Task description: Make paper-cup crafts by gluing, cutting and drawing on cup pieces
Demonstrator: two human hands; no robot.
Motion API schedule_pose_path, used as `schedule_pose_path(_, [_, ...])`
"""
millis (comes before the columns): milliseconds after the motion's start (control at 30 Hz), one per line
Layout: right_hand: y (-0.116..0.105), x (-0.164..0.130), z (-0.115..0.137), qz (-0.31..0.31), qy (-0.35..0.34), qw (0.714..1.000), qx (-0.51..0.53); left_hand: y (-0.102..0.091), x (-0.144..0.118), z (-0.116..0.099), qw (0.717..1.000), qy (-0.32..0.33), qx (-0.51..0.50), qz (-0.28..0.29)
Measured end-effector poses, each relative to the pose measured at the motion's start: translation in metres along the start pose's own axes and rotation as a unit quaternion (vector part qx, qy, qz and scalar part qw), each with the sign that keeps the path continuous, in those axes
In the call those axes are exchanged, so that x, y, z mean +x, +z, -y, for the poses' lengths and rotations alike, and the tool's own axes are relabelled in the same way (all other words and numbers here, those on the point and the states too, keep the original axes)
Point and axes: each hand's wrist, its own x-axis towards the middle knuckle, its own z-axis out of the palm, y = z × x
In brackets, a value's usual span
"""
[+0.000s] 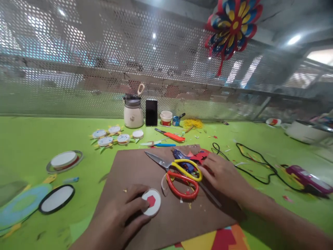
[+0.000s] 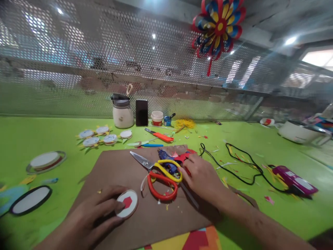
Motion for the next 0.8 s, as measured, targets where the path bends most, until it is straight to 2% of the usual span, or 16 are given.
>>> schedule_pose_path(333, [-0.013,0.030,-0.001,0.041,0.001,0.999,0.029,0.001,0.003,0.006,0.999,0.007,-0.014,0.031])
schedule_pose_path(433, [-0.017,0.034,0.015,0.065,-0.039,0.996,0.040,0.003,0.003,0.007,0.999,-0.003,-0.026,0.023])
schedule_pose_path(567, [-0.008,0.033,0.046,0.107,-0.065,0.990,0.056,0.004,0.003,0.008,0.999,0.002,-0.027,0.019])
schedule_pose_path(700, [-0.004,0.035,0.056,0.129,-0.038,0.987,0.092,0.004,0.004,0.008,0.999,0.017,-0.025,0.012])
schedule_pose_path(800, [-0.019,0.046,0.049,0.124,-0.001,0.984,0.129,0.005,0.004,0.011,0.999,0.029,-0.026,0.017])
